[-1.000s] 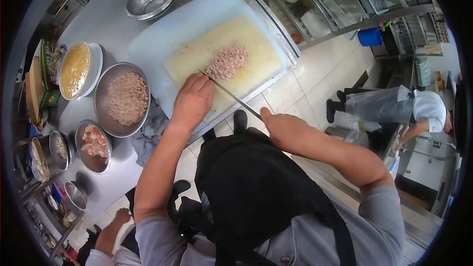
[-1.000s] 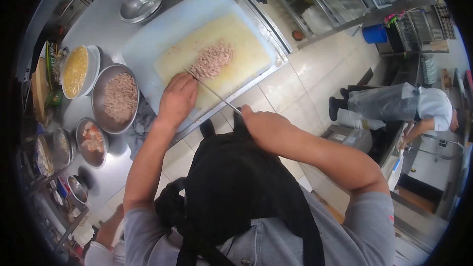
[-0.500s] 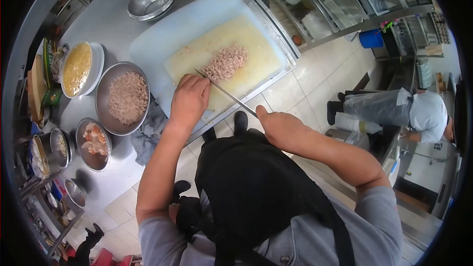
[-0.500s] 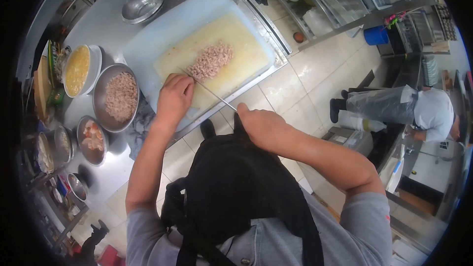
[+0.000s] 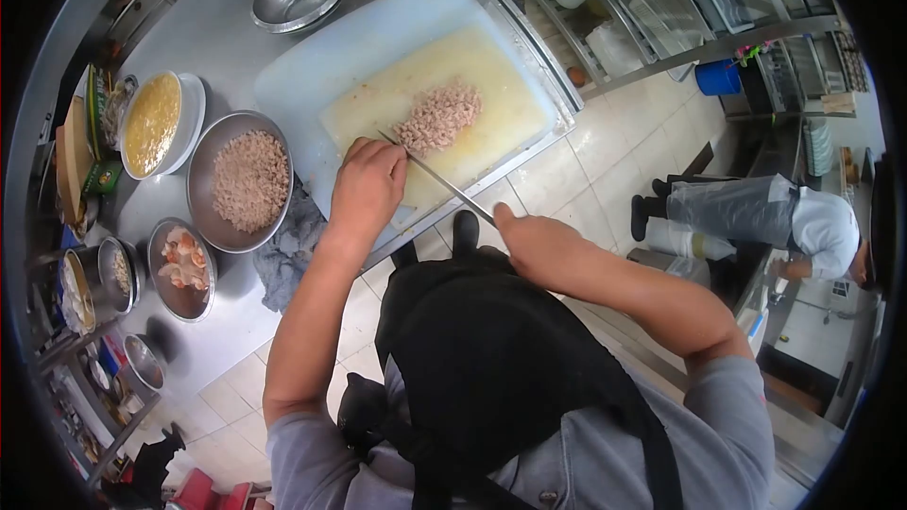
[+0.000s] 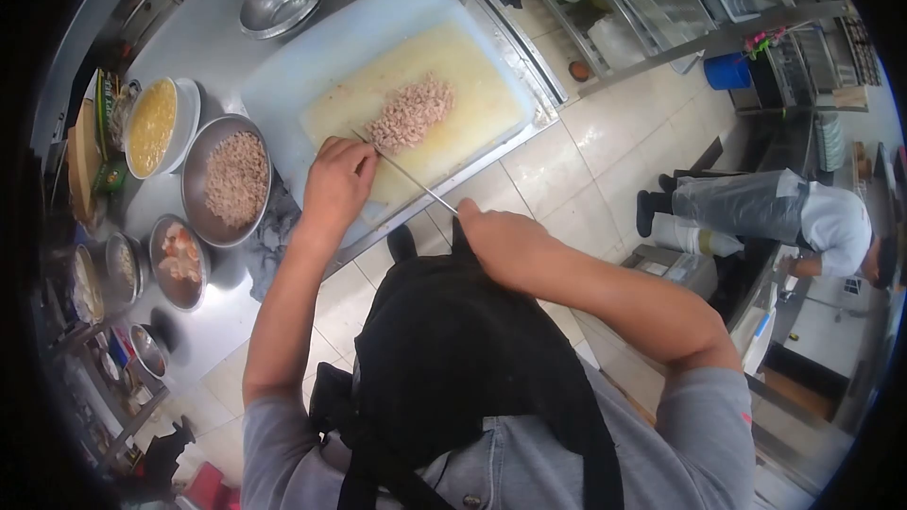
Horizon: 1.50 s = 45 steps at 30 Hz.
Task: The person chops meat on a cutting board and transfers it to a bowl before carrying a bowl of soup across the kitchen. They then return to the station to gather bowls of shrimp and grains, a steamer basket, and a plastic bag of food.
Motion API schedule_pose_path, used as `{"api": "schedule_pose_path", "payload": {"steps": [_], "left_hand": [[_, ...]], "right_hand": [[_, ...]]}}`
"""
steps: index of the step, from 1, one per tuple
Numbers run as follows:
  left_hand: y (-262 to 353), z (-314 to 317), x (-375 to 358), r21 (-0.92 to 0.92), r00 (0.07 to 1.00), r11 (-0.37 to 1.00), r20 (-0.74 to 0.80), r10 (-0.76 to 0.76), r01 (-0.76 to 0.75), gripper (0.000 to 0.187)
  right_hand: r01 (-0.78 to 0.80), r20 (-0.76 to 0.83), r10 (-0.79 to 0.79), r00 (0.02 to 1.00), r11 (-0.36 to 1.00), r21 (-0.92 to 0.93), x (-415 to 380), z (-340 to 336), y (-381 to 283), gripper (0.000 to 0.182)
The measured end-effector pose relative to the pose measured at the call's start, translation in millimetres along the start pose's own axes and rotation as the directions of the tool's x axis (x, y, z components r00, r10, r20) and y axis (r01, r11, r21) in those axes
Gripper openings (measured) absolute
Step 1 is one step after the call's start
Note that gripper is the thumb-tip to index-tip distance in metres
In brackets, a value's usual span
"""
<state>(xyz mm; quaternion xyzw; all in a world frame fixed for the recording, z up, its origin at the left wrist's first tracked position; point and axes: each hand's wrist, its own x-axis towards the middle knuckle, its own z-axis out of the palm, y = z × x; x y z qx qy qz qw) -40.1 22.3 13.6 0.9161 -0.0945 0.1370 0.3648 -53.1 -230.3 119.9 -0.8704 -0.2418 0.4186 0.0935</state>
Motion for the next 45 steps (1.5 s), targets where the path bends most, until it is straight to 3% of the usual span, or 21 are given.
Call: {"api": "schedule_pose_path", "payload": {"steps": [1, 3, 6, 12, 13, 15, 19, 22, 24, 25, 27, 34, 37, 39, 43, 45], "left_hand": [[0, 0, -1, -0.002, 1.0, 1.0, 0.001, 0.0, 0.0, 0.004], [2, -1, -1, 0.027, 1.0, 0.999, 0.012, 0.026, -0.027, 0.005], [1, -2, -5, 0.034, 0.999, 0.999, -0.008, 0.037, -0.037, 0.006], [1, -5, -4, -0.006, 1.0, 1.0, 0.009, -0.024, 0.024, 0.006], [1, -4, -4, -0.007, 1.0, 1.0, 0.01, -0.024, 0.024, 0.006], [0, -1, -4, -0.025, 0.997, 0.997, -0.006, -0.075, 0.075, 0.005], [2, -4, -2, -0.026, 0.998, 0.998, -0.018, -0.064, 0.064, 0.003], [2, -3, -2, -0.015, 0.997, 0.997, 0.006, -0.078, 0.078, 0.003], [2, -2, -3, -0.021, 0.998, 0.998, -0.015, -0.064, 0.064, 0.003], [1, -2, -4, -0.023, 0.998, 0.997, -0.014, -0.067, 0.067, 0.003], [1, -1, -4, -0.008, 0.999, 0.999, -0.019, -0.034, 0.033, 0.003], [4, -6, -5, 0.013, 0.998, 0.998, 0.022, -0.062, 0.061, 0.004], [0, -5, -5, 0.018, 0.998, 0.998, 0.034, -0.06, 0.059, 0.004], [-1, -5, -6, 0.005, 0.999, 0.999, 0.028, -0.042, 0.042, 0.004], [0, -1, -4, 0.06, 0.999, 0.998, 0.034, 0.0, -0.002, 0.003], [4, -1, -3, 0.096, 0.987, 0.988, 0.097, -0.128, 0.119, 0.012]], "right_hand": [[-0.002, 0.001, 0.002, 1.0, 1.0, 0.0, 10, 9, 3, 0.035], [0.108, -0.176, -0.097, 0.98, 0.992, 0.058, 33, 19, 5, 0.03], [0.099, -0.204, -0.096, 0.974, 0.995, 0.007, 34, 15, 3, 0.031], [-0.078, 0.05, 0.078, 0.996, 0.997, -0.007, -6, -10, -12, 0.033], [-0.079, 0.05, 0.079, 0.996, 0.997, -0.007, 1, -2, -9, 0.033], [0.037, -0.118, -0.028, 0.993, 0.997, 0.075, 22, 18, -3, 0.031], [0.116, -0.212, -0.107, 0.971, 0.993, 0.027, 28, 14, -2, 0.036], [0.104, -0.143, -0.096, 0.985, 0.994, 0.044, 5, -3, -7, 0.035], [-0.031, 0.011, 0.03, 0.999, 0.997, 0.067, 0, -5, -11, 0.035], [-0.031, 0.015, 0.031, 0.999, 0.997, 0.067, 6, 3, -7, 0.035], [0.1, -0.13, -0.086, 0.988, 0.989, 0.111, 22, 21, -4, 0.036], [0.071, -0.144, -0.059, 0.988, 0.994, 0.078, 9, 7, -10, 0.037], [0.032, -0.069, -0.026, 0.997, 0.995, 0.09, 8, 14, -6, 0.036], [0.14, -0.215, -0.112, 0.97, 0.983, 0.12, 29, 37, 5, 0.037], [0.098, -0.203, -0.072, 0.977, 0.988, 0.122, 38, 18, -1, 0.039], [0.023, -0.164, 0.016, 0.986, 0.972, 0.235, 19, 8, 0, 0.04]]}}
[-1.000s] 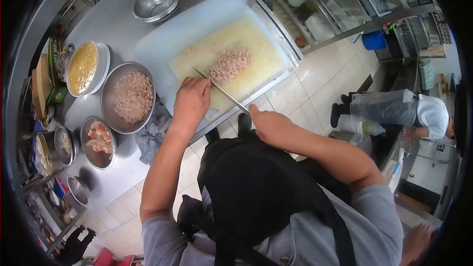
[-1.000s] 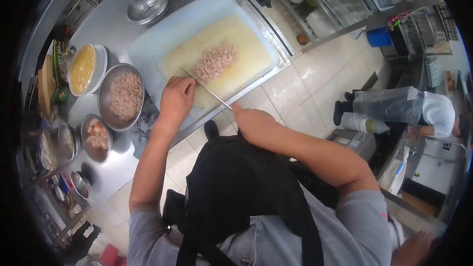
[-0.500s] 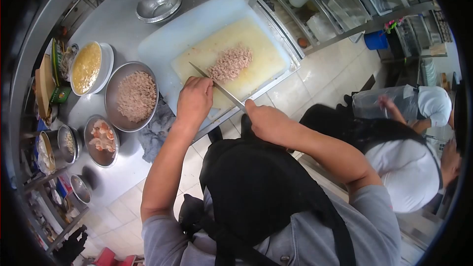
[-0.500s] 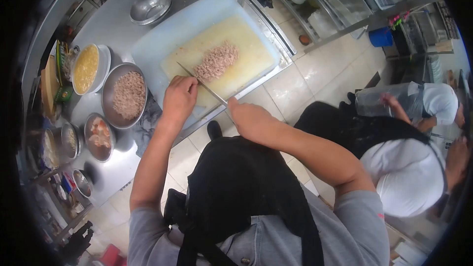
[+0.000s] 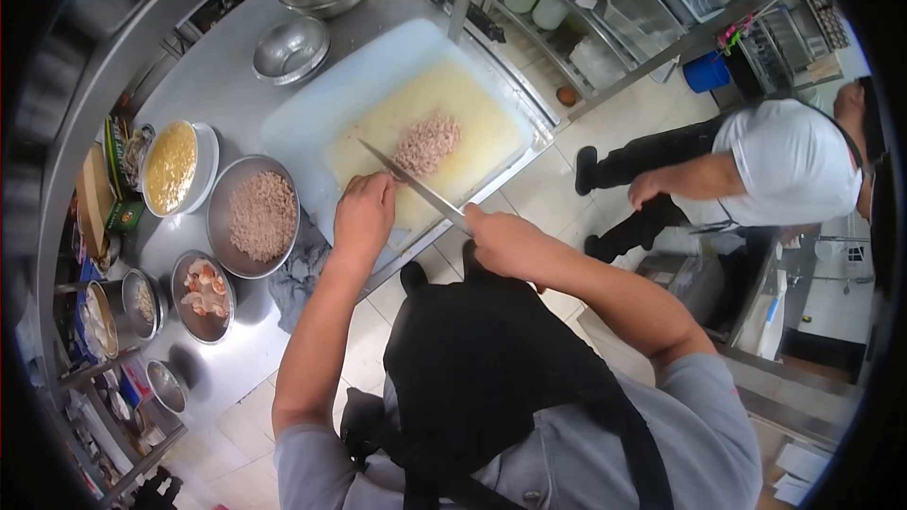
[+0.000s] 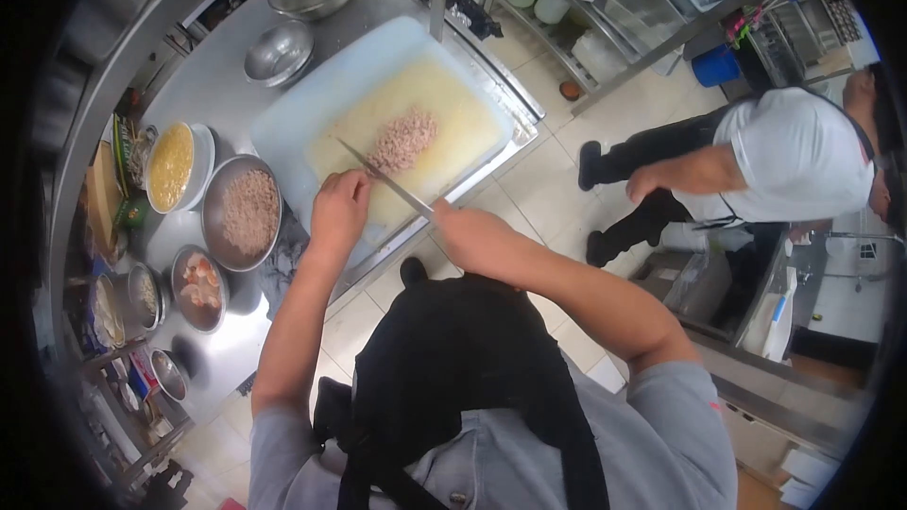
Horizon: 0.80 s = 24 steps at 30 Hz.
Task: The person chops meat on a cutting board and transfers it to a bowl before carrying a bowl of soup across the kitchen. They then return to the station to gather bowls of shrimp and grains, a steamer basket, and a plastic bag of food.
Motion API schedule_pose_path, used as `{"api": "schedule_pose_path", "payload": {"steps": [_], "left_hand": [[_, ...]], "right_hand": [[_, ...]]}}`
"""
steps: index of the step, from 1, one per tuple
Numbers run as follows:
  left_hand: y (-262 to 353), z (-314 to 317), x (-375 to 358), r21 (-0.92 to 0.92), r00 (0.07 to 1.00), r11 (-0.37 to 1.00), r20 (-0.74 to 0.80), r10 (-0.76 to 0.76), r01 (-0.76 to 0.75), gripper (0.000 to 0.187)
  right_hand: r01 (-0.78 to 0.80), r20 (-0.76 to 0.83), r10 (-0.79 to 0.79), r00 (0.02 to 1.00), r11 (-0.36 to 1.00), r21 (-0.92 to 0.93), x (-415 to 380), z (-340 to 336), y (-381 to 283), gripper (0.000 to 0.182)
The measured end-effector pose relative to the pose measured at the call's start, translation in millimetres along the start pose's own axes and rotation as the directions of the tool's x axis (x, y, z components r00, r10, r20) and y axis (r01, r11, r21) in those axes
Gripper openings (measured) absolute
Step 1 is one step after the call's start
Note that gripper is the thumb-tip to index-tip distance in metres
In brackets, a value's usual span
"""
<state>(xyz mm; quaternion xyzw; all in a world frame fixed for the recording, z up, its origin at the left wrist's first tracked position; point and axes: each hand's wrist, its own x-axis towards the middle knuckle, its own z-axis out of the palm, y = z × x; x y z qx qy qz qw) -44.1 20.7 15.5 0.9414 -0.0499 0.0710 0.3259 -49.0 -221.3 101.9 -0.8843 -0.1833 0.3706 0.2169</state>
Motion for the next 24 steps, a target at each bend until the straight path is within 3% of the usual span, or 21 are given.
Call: {"api": "schedule_pose_path", "payload": {"steps": [4, 6, 8, 9, 10, 12, 13, 16, 19, 21, 24], "left_hand": [[16, -6, 7, -0.1, 0.989, 0.984, -0.005, -0.147, 0.146, 0.033], [20, -9, 10, -0.06, 0.964, 0.962, 0.053, -0.262, 0.265, 0.054], [25, -2, 16, -0.009, 0.958, 0.958, 0.025, -0.285, 0.286, 0.058], [28, 3, 20, 0.03, 0.953, 0.953, 0.027, -0.303, 0.302, 0.061], [35, 5, 27, 0.048, 0.951, 0.95, 0.006, -0.309, 0.308, 0.061], [48, 14, 43, 0.057, 0.914, 0.921, 0.118, -0.389, 0.384, 0.066], [52, 21, 50, 0.069, 0.913, 0.918, 0.098, -0.395, 0.39, 0.066], [57, 38, 70, 0.033, 0.92, 0.925, 0.098, -0.38, 0.379, 0.067], [75, 36, 87, 0.075, 0.917, 0.918, 0.065, -0.394, 0.389, 0.054], [89, 26, 99, 0.246, 0.911, 0.928, 0.238, -0.338, 0.28, 0.068], [82, 34, 112, 0.219, 0.898, 0.926, 0.253, -0.359, 0.309, 0.065]], "right_hand": [[0.089, -0.135, -0.078, 0.988, 0.993, 0.08, -29, -20, 54, 0.042], [-0.1, -0.206, 0.101, 0.973, 0.995, 0.015, -28, -31, 76, 0.046], [-0.119, -0.182, 0.125, 0.975, 0.992, 0.042, -15, -46, 88, 0.045], [-0.106, -0.094, 0.12, 0.988, 0.985, 0.137, -9, -53, 89, 0.043], [-0.103, -0.004, 0.107, 0.994, 0.967, 0.231, -4, -59, 90, 0.042], [-0.045, 0.024, 0.04, 0.999, 0.962, 0.269, 14, -49, 103, 0.04], [-0.016, 0.056, -0.001, 0.998, 0.952, 0.304, 21, -46, 105, 0.038], [0.066, 0.081, -0.09, 0.993, 0.961, 0.267, 26, -50, 101, 0.037], [0.052, 0.102, -0.073, 0.992, 0.98, 0.194, 25, -62, 94, 0.037], [0.078, 0.099, -0.094, 0.991, 0.984, 0.161, 25, -66, 90, 0.037], [0.067, 0.137, -0.086, 0.987, 0.988, 0.137, 25, -69, 83, 0.04]]}}
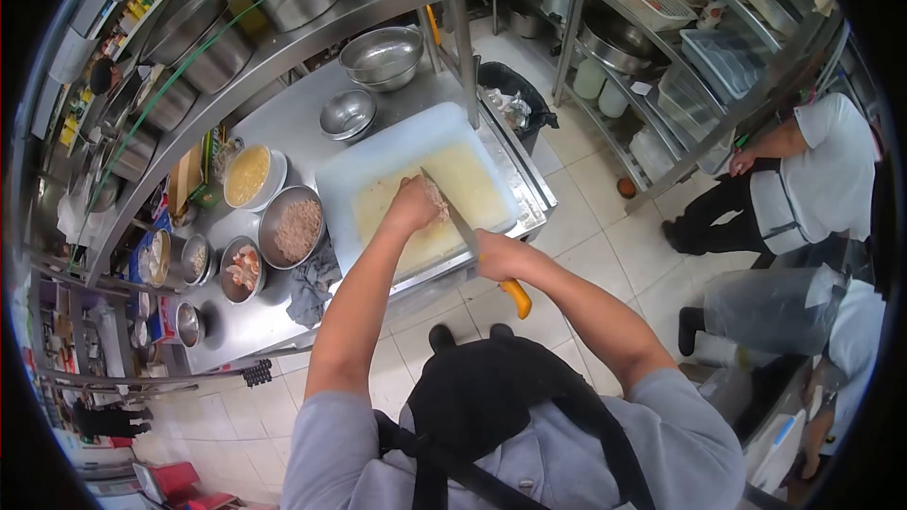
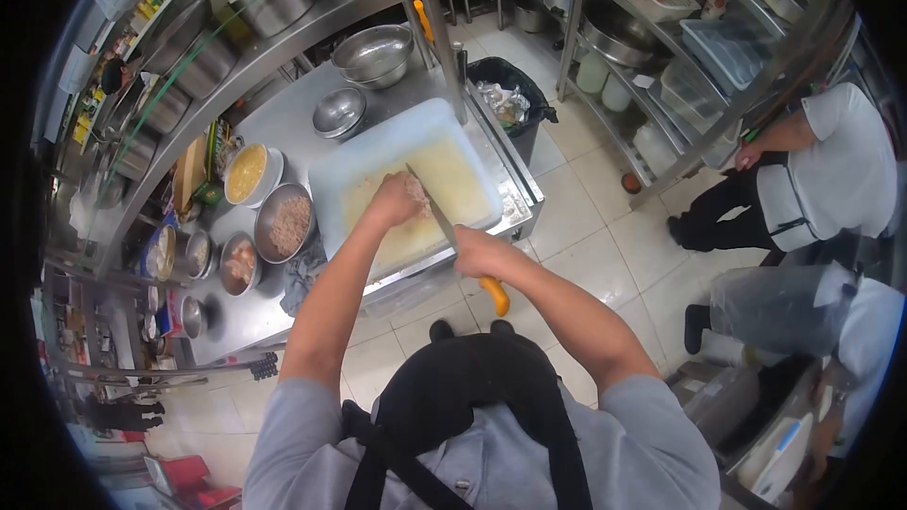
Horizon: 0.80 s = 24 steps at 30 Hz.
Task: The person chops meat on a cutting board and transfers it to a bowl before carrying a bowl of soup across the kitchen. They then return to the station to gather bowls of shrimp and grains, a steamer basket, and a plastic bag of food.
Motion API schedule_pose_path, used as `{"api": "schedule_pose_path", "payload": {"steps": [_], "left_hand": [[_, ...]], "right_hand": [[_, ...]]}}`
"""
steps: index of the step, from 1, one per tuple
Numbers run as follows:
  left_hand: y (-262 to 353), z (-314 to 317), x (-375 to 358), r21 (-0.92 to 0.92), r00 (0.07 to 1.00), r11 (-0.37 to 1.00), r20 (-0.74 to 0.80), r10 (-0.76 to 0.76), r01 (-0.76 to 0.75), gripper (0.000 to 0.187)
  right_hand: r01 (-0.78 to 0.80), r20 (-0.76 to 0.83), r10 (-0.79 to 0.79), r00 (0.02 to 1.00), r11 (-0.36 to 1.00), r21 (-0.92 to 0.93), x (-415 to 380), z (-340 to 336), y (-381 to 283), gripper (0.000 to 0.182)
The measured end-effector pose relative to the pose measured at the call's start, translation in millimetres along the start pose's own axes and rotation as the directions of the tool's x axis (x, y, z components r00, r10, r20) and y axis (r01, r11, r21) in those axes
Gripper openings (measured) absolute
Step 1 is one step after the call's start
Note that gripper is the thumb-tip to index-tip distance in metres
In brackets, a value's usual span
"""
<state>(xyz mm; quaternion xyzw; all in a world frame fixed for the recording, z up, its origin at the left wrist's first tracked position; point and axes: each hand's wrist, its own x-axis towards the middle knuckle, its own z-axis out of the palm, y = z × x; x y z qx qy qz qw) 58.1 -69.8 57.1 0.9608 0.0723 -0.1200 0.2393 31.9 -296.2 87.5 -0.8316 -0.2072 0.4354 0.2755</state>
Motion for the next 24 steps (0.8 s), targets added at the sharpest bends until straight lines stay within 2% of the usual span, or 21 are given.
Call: {"api": "schedule_pose_path", "payload": {"steps": [4, 6, 8, 9, 11, 14, 15, 16, 18, 21, 22, 24], "left_hand": [[-12, 11, 3, -0.043, 0.994, 0.999, -0.109, 0.006, -0.011, 0.06], [-17, 13, 2, -0.247, 0.987, 0.968, -0.146, -0.072, 0.034, 0.058], [-18, 14, 1, -0.308, 0.984, 0.951, -0.17, -0.06, 0.004, 0.054], [-18, 16, -1, -0.365, 0.98, 0.931, -0.19, -0.053, -0.02, 0.049], [-24, 19, 6, -0.399, 0.982, 0.916, -0.184, -0.042, -0.035, 0.048], [-26, 4, -1, -0.414, 0.983, 0.909, -0.178, -0.039, -0.038, 0.047], [-26, -7, -8, -0.395, 0.986, 0.918, -0.164, -0.036, -0.032, 0.045], [-31, -19, -16, -0.406, 0.984, 0.914, -0.173, -0.049, -0.026, 0.045], [-45, -42, -28, -0.54, 0.995, 0.84, -0.045, -0.093, 0.054, 0.052], [-106, -63, -42, -0.608, 0.984, 0.793, -0.112, -0.141, 0.045, 0.053], [-126, -73, -54, -0.585, 0.97, 0.811, -0.177, -0.168, 0.034, 0.055], [-161, -95, -81, -0.562, 0.949, 0.827, -0.241, -0.203, 0.034, 0.057]], "right_hand": [[0.083, -0.059, -0.084, 0.995, 0.996, -0.027, 8, 4, 2, 0.043], [0.104, -0.054, -0.105, 0.993, 0.994, -0.013, 11, 4, 2, 0.044], [0.13, 0.018, -0.13, 0.991, 0.991, -0.028, 20, 5, 6, 0.043], [0.13, 0.027, -0.129, 0.991, 0.991, -0.032, 13, 5, 0, 0.043], [0.035, -0.079, -0.033, 0.996, 0.999, 0.017, -7, -1, -19, 0.043], [0.068, -0.084, -0.071, 0.994, 0.997, -0.036, 9, 6, -19, 0.041], [0.014, -0.018, -0.012, 1.0, 0.994, 0.109, -16, -3, -53, 0.04], [0.016, -0.01, -0.015, 1.0, 0.996, 0.092, -9, 3, -57, 0.04], [0.205, 0.013, -0.208, 0.978, 0.971, 0.123, 10, 13, -61, 0.043], [0.248, 0.067, -0.256, 0.964, 0.963, 0.109, 14, 27, -117, 0.045], [0.254, 0.076, -0.262, 0.962, 0.962, 0.102, 25, 38, -131, 0.045], [0.316, -0.072, -0.334, 0.94, 0.93, -0.185, 52, 64, -153, 0.041]]}}
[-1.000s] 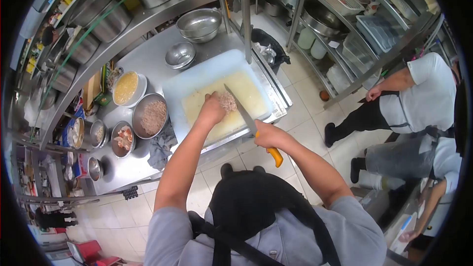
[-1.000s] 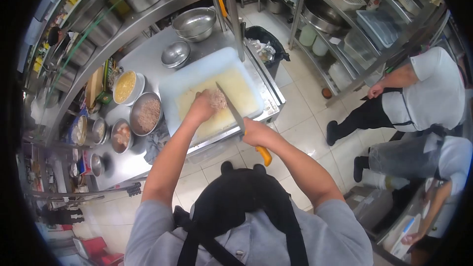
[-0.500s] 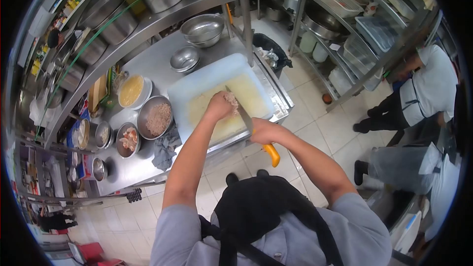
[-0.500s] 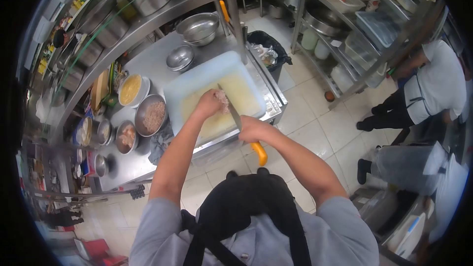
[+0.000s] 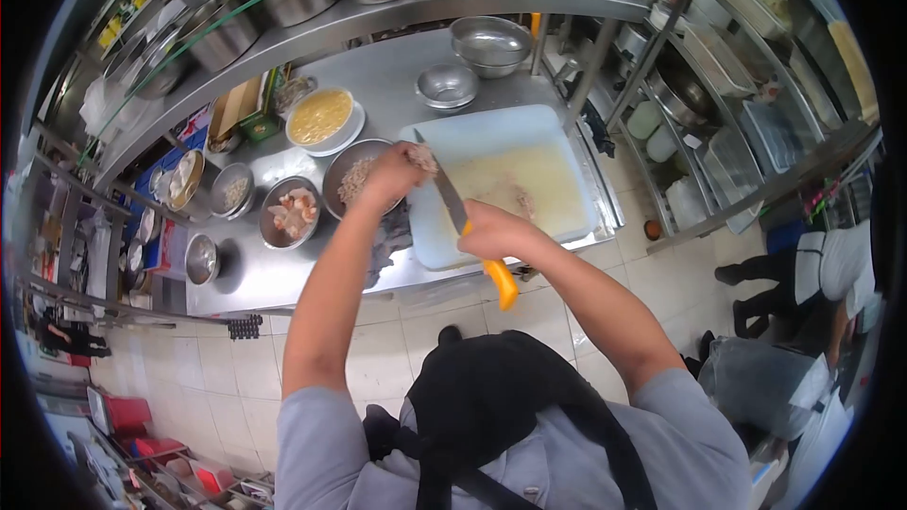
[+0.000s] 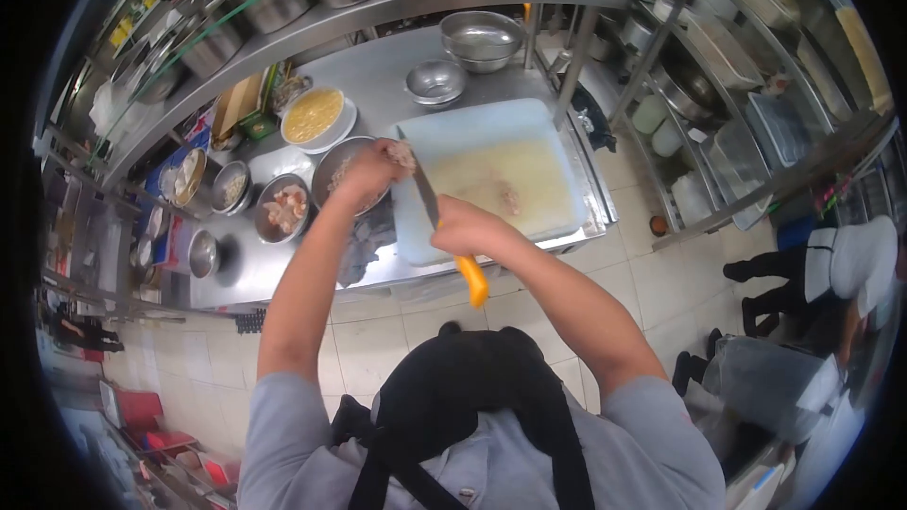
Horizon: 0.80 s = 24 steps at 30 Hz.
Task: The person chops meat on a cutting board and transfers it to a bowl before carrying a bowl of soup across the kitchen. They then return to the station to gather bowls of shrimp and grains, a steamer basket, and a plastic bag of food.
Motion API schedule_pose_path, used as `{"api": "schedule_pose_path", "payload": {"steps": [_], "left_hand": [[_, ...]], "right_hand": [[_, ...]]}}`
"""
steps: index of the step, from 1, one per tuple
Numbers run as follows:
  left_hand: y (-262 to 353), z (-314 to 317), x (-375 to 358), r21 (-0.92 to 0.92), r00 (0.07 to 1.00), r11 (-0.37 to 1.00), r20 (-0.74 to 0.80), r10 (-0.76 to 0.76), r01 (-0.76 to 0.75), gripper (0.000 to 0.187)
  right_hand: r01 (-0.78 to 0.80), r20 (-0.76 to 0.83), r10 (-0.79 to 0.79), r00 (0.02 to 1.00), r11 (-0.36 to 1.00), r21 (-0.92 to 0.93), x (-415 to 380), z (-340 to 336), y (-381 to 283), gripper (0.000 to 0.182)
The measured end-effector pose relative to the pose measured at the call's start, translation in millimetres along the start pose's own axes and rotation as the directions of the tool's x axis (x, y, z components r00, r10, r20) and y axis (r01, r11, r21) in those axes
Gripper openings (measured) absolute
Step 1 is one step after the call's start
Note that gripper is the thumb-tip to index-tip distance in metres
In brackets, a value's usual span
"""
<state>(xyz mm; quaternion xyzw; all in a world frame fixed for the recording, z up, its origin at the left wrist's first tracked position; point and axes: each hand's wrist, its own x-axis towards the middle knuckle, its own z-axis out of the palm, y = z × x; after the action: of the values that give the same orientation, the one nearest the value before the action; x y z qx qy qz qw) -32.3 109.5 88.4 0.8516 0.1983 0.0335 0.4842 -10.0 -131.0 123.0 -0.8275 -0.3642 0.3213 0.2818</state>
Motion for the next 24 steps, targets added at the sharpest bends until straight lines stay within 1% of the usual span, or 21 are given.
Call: {"api": "schedule_pose_path", "payload": {"steps": [2, 3, 5, 6, 8, 9, 10, 11, 12, 13, 14, 15, 16, 17, 18, 19, 20, 21, 22, 23, 24], "left_hand": [[-9, -40, -17, 0.167, 0.992, 0.985, -0.124, -0.011, 0.032, 0.064], [-18, -53, -21, 0.17, 0.992, 0.985, -0.126, -0.022, 0.043, 0.064], [-33, -76, -27, 0.376, 0.994, 0.924, -0.11, -0.028, 0.068, 0.063], [-43, -85, -26, 0.38, 0.993, 0.922, -0.111, -0.032, 0.072, 0.063], [-61, -98, -20, 0.5, 1.0, 0.866, -0.022, -0.016, 0.025, 0.056], [-66, -102, -19, 0.504, 1.0, 0.864, -0.022, -0.014, 0.024, 0.056], [-73, -103, -20, 0.542, 0.994, 0.84, -0.071, 0.08, -0.029, 0.049], [-79, -105, -21, 0.582, 0.978, 0.81, -0.114, 0.176, -0.078, 0.041], [-77, -106, -24, 0.583, 0.978, 0.808, -0.106, 0.18, -0.086, 0.041], [-69, -107, -27, 0.601, 0.984, 0.799, -0.131, 0.118, -0.016, 0.042], [-59, -104, -28, 0.615, 0.987, 0.787, -0.149, 0.063, 0.043, 0.043], [-55, -101, -32, 0.615, 0.981, 0.788, -0.165, 0.103, 0.02, 0.039], [-50, -90, -35, 0.613, 0.975, 0.79, -0.167, 0.148, -0.015, 0.035], [-37, -71, -37, 0.604, 0.977, 0.794, -0.119, 0.174, -0.068, 0.035], [-25, -53, -44, 0.612, 0.946, 0.774, -0.124, 0.298, -0.164, 0.031], [-19, -38, -48, 0.623, 0.903, 0.743, -0.134, 0.409, -0.245, 0.028], [-17, -15, -51, 0.62, 0.904, 0.738, -0.104, 0.416, -0.268, 0.028], [-15, 15, -55, 0.533, 0.852, 0.746, -0.084, 0.517, -0.4, 0.029], [-12, 41, -54, 0.438, 0.787, 0.732, -0.083, 0.611, -0.522, 0.03], [-10, 65, -49, 0.439, 0.787, 0.726, -0.066, 0.614, -0.53, 0.03], [-8, 89, -41, 0.435, 0.787, 0.738, -0.098, 0.609, -0.516, 0.033]], "right_hand": [[0.017, 0.019, -0.016, 1.0, 0.998, -0.057, 24, 17, -22, 0.042], [0.029, 0.026, -0.026, 0.999, 0.993, -0.114, 32, 21, -31, 0.042], [0.054, 0.001, -0.055, 0.999, 0.985, -0.161, 38, 25, -42, 0.04], [0.073, -0.034, -0.082, 0.996, 0.974, -0.213, 40, 26, -48, 0.037], [0.077, -0.06, -0.091, 0.994, 0.975, -0.209, 39, 26, -52, 0.037], [0.079, -0.087, -0.1, 0.991, 0.974, -0.213, 39, 25, -51, 0.037], [0.08, -0.091, -0.101, 0.991, 0.974, -0.212, 40, 24, -48, 0.037], [0.067, -0.095, -0.084, 0.992, 0.983, -0.169, 41, 25, -41, 0.041], [0.05, -0.098, -0.062, 0.993, 0.991, -0.124, 41, 27, -35, 0.045], [0.038, -0.109, -0.051, 0.993, 0.992, -0.121, 39, 34, -27, 0.045], [0.078, -0.175, -0.085, 0.981, 0.996, -0.047, 32, 41, -16, 0.046], [0.11, -0.249, -0.1, 0.963, 0.994, 0.025, 21, 47, -1, 0.047], [0.065, -0.278, -0.054, 0.959, 0.997, 0.031, 6, 51, 15, 0.047], [0.042, -0.236, -0.016, 0.972, 0.994, 0.104, -8, 53, 32, 0.048], [0.022, -0.189, 0.013, 0.982, 0.984, 0.179, -23, 56, 46, 0.05], [-0.007, -0.209, 0.048, 0.977, 0.981, 0.193, -46, 58, 60, 0.05], [-0.002, -0.258, 0.074, 0.963, 0.963, 0.269, -75, 58, 76, 0.048], [0.015, -0.303, 0.095, 0.948, 0.94, 0.342, -102, 58, 87, 0.047], [-0.152, -0.223, 0.285, 0.932, 0.867, 0.474, -129, 50, 88, 0.045], [-0.309, -0.116, 0.454, 0.884, 0.751, 0.584, -152, 44, 90, 0.044], [-0.31, -0.114, 0.461, 0.88, 0.74, 0.597, -165, 45, 103, 0.044]]}}
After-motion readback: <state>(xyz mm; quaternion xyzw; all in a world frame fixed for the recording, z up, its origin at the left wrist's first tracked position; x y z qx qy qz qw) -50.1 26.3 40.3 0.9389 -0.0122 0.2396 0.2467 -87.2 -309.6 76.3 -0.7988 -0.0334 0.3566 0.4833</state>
